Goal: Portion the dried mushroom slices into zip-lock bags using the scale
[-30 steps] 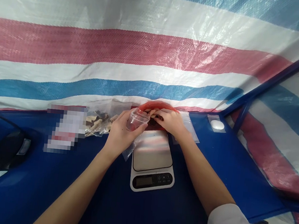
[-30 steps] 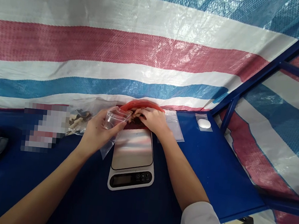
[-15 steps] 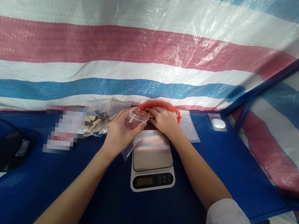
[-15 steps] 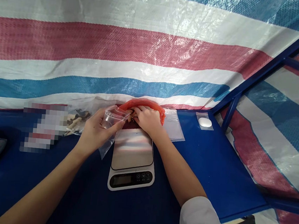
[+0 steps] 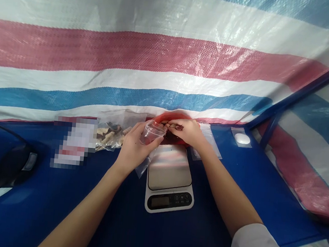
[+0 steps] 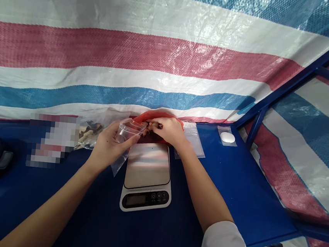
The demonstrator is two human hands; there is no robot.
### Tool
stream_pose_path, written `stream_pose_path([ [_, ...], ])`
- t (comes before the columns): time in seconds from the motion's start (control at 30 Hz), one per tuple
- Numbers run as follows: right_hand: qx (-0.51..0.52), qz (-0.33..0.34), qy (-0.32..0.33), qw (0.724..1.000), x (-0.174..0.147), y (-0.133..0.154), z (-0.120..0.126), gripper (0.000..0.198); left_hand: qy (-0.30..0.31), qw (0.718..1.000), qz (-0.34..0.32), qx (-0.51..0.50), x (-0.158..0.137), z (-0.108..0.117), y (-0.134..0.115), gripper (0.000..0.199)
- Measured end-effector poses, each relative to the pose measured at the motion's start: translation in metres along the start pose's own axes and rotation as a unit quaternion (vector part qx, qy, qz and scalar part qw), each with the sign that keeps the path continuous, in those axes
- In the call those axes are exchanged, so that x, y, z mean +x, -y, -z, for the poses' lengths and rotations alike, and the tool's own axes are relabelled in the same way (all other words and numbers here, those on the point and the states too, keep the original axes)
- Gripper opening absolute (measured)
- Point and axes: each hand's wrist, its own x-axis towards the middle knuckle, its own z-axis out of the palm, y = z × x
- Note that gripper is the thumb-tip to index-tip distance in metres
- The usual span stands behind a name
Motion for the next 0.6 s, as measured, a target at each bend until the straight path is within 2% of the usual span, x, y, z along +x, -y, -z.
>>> stream_pose_path([
  [0.1,0.139,-0.001,0.014,0.99,-0.002,-0.002,0.008,0.022,0.008,1.0,-0.007,-0.002,0.0,0.001,0.0,0.046],
  [0.3,0.345,0.014,0.048,0.937,-0.009,0.011,0.031,0.026,0.033,0.999,-0.04,0.007,-0.001,0.001,-0.002,0.05],
  [0.37,0.368,0.02,0.078,0.926,-0.012,0.019,0.038,0.027,0.045,0.998,-0.041,0.008,-0.002,0.0,-0.004,0.053],
  [0.6,0.345,0.084,0.124,0.927,-0.018,0.038,0.046,0.023,0.089,0.993,-0.071,-0.032,-0.003,-0.003,-0.013,0.052],
])
